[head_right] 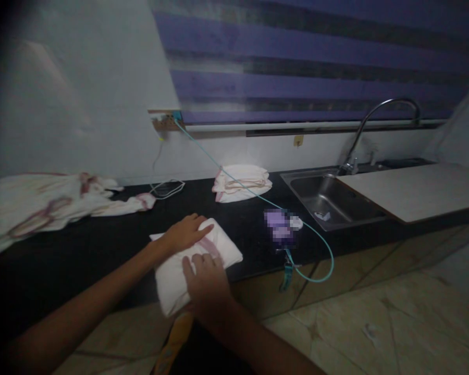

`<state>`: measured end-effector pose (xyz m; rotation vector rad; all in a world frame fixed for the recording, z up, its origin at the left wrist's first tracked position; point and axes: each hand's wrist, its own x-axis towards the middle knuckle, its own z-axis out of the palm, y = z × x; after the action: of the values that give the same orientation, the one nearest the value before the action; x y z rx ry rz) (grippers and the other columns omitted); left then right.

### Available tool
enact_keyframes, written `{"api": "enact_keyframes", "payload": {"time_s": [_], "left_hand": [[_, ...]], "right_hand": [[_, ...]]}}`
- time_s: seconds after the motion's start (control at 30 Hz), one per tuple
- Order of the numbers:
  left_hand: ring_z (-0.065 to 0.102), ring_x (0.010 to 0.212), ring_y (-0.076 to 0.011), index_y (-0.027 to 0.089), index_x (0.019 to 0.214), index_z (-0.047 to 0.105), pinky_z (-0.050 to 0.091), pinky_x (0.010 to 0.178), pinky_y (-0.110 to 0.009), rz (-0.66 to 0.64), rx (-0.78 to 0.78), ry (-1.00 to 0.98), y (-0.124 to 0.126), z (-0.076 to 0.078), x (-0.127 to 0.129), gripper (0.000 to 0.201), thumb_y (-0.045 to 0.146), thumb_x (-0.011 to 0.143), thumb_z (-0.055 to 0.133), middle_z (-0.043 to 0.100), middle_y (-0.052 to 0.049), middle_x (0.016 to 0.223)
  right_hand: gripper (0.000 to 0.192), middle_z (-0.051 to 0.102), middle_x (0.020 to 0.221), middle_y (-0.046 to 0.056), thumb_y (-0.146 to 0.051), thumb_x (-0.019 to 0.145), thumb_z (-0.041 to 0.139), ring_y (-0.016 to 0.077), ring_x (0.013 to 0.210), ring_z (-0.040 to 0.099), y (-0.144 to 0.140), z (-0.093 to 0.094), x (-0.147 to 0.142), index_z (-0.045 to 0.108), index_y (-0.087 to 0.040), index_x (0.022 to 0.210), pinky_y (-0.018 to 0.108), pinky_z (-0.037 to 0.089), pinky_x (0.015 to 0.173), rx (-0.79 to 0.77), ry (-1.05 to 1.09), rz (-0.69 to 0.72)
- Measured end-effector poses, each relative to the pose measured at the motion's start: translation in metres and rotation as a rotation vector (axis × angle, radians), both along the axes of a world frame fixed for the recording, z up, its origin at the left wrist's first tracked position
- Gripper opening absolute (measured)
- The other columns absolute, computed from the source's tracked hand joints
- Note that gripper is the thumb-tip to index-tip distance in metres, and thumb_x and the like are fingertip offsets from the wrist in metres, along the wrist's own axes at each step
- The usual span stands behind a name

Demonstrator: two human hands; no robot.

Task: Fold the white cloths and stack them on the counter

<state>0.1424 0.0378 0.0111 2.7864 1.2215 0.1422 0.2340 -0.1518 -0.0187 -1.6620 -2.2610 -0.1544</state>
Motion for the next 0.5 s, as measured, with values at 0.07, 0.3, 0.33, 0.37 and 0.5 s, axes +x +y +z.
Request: {"api": "enact_keyframes", "payload": {"time_s": [0.07, 0.3, 0.33, 0.37, 0.5], "left_hand": [[0.06, 0.113, -0.0302, 0.02, 0.131, 0.065, 0.048, 0.098, -0.043, -0.075, 0.02, 0.017, 0.004, -0.002, -0.009, 0.062, 0.063, 0.102, 0.032, 0.065, -0.017, 0.123], [0.05, 0.134, -0.032, 0.02, 0.142, 0.059, 0.042, 0.112, -0.051, -0.288, 0.052, 0.138, 0.023, 0.001, -0.049, 0.048, 0.028, 0.103, 0.032, 0.059, -0.018, 0.147], [0.048, 0.138, -0.0319, 0.019, 0.141, 0.059, 0.04, 0.115, -0.051, -0.266, 0.038, 0.127, 0.022, 0.0, -0.053, 0.047, 0.029, 0.103, 0.032, 0.058, -0.017, 0.149], [0.045, 0.142, -0.0312, 0.019, 0.14, 0.06, 0.038, 0.118, -0.05, -0.249, 0.02, 0.109, 0.021, -0.001, -0.056, 0.047, 0.031, 0.103, 0.034, 0.057, -0.017, 0.151], [0.039, 0.151, -0.0335, 0.022, 0.14, 0.06, 0.033, 0.122, -0.057, -0.158, -0.08, -0.029, 0.012, -0.008, -0.059, 0.048, 0.043, 0.101, 0.041, 0.053, -0.017, 0.156]], "right_hand": [[0.074, 0.062, 0.129, 0.017, -0.038, 0.089, 0.075, 0.0287, 0.105, 0.058, -0.007, -0.004, 0.006, 0.044, -0.015, 0.152, 0.043, 0.047, 0.087, 0.046, -0.006, -0.004], [0.053, 0.062, 0.133, 0.014, -0.022, 0.098, 0.057, 0.0275, 0.113, 0.054, -0.023, -0.013, 0.016, 0.048, -0.017, 0.15, 0.046, 0.043, 0.094, 0.133, 0.037, -0.002], [0.053, 0.062, 0.133, 0.014, -0.021, 0.098, 0.057, 0.0277, 0.114, 0.054, -0.024, -0.013, 0.016, 0.048, -0.017, 0.15, 0.046, 0.043, 0.095, 0.138, 0.039, -0.002], [0.053, 0.063, 0.132, 0.015, -0.022, 0.098, 0.057, 0.0282, 0.115, 0.054, -0.024, -0.013, 0.015, 0.049, -0.016, 0.15, 0.047, 0.043, 0.096, 0.142, 0.04, -0.007], [0.058, 0.065, 0.126, 0.016, -0.023, 0.098, 0.057, 0.0303, 0.114, 0.056, -0.02, -0.008, 0.009, 0.044, -0.014, 0.155, 0.052, 0.043, 0.098, 0.143, 0.05, -0.083]]}}
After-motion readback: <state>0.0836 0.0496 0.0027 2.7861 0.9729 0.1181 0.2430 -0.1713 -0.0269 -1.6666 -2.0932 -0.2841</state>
